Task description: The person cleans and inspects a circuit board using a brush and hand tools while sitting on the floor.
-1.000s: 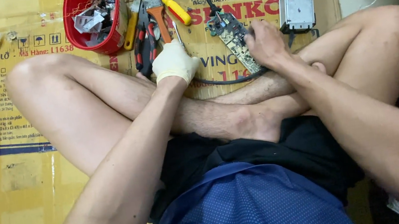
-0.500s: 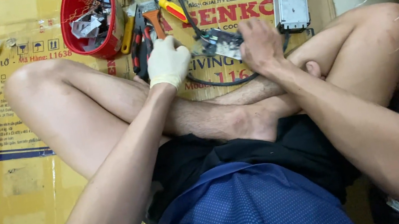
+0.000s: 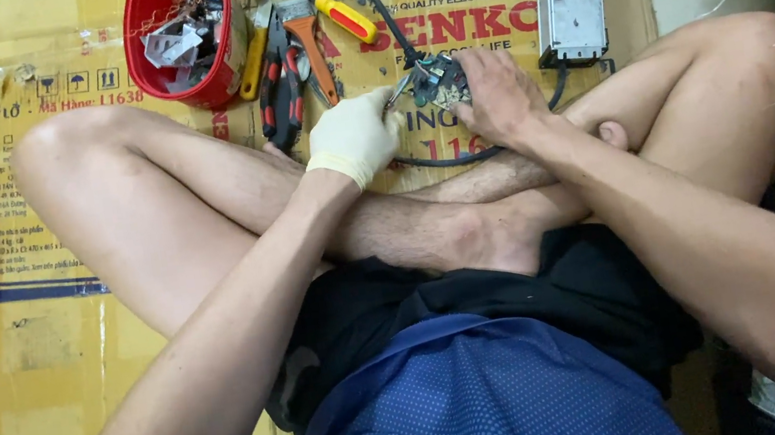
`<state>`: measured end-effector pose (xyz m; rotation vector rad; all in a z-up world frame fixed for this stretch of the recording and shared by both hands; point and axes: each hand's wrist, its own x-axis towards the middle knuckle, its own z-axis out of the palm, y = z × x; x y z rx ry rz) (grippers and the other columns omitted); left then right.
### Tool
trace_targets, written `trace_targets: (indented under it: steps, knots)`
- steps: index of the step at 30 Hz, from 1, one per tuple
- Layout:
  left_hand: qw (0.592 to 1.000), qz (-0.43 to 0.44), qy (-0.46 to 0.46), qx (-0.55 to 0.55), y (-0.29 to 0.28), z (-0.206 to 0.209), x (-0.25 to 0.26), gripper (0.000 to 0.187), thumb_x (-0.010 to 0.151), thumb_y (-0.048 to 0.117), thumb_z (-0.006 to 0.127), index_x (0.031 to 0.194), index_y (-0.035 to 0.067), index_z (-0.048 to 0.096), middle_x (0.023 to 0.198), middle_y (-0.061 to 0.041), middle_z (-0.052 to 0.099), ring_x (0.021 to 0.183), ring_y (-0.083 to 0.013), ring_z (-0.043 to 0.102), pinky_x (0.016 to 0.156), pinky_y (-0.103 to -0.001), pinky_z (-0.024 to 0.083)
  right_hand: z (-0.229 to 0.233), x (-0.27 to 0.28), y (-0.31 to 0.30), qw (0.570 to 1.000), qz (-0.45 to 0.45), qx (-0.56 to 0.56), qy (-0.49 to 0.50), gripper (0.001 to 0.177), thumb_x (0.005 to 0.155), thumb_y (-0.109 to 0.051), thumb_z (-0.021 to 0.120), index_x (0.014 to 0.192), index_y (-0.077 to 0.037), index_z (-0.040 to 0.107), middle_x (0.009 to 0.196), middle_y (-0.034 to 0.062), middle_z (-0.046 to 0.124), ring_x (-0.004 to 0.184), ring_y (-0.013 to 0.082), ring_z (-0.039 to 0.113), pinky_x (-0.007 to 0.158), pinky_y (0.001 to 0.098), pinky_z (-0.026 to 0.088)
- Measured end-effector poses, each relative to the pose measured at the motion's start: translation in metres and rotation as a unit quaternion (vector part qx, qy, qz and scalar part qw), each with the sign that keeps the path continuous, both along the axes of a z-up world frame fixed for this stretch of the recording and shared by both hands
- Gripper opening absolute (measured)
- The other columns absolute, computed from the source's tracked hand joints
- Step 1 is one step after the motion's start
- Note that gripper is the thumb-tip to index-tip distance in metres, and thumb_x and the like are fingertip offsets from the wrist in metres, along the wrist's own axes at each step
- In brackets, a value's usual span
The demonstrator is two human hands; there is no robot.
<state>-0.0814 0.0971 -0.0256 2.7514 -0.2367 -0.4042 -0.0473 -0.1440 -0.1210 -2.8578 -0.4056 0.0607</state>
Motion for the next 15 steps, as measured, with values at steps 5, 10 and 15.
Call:
trace_targets:
  steps: [5, 10, 15]
  knots:
    - [1.0, -0.01, 0.014, -0.022, -0.009, -0.012, 0.008, 0.041, 0.098, 0.035, 0.047, 0.137, 0.035, 0.061, 0.114, -0.015, 0.075, 0.111, -0.0369, 0.07, 0.097, -0.052, 0.056, 0.012, -0.008, 0.006, 1.0, -0.011, -0.009, -0.023, 0.067, 0.083, -0.035, 0.078, 0.14, -0.012, 0.05, 0.122, 0.0128, 0.059, 0.116, 0.0356, 0.057, 0.088, 0.0524, 0.057]
    - [0.999, 0.009, -0.006, -0.032, -0.01, -0.011, 0.006, 0.038, 0.098, 0.035, 0.049, 0.133, 0.034, 0.064, 0.109, -0.016, 0.075, 0.109, -0.0371, 0.071, 0.096, -0.053, 0.056, 0.015, -0.012, 0.013, 0.999, -0.015, -0.023, -0.028, 0.072, 0.081, -0.039, 0.08, 0.139, -0.011, 0.048, 0.122, 0.0137, 0.058, 0.113, 0.0372, 0.057, 0.085, 0.0556, 0.057]
    - [0.997, 0.022, 0.039, -0.055, -0.016, 0.023, 0.006, 0.037, 0.097, 0.034, 0.047, 0.127, 0.03, 0.069, 0.115, -0.012, 0.075, 0.115, -0.0351, 0.068, 0.1, -0.051, 0.054, 0.013, -0.011, 0.013, 0.999, -0.028, -0.03, -0.022, 0.065, 0.084, -0.037, 0.077, 0.137, -0.014, 0.047, 0.122, 0.0101, 0.055, 0.113, 0.0358, 0.056, 0.084, 0.0539, 0.058]
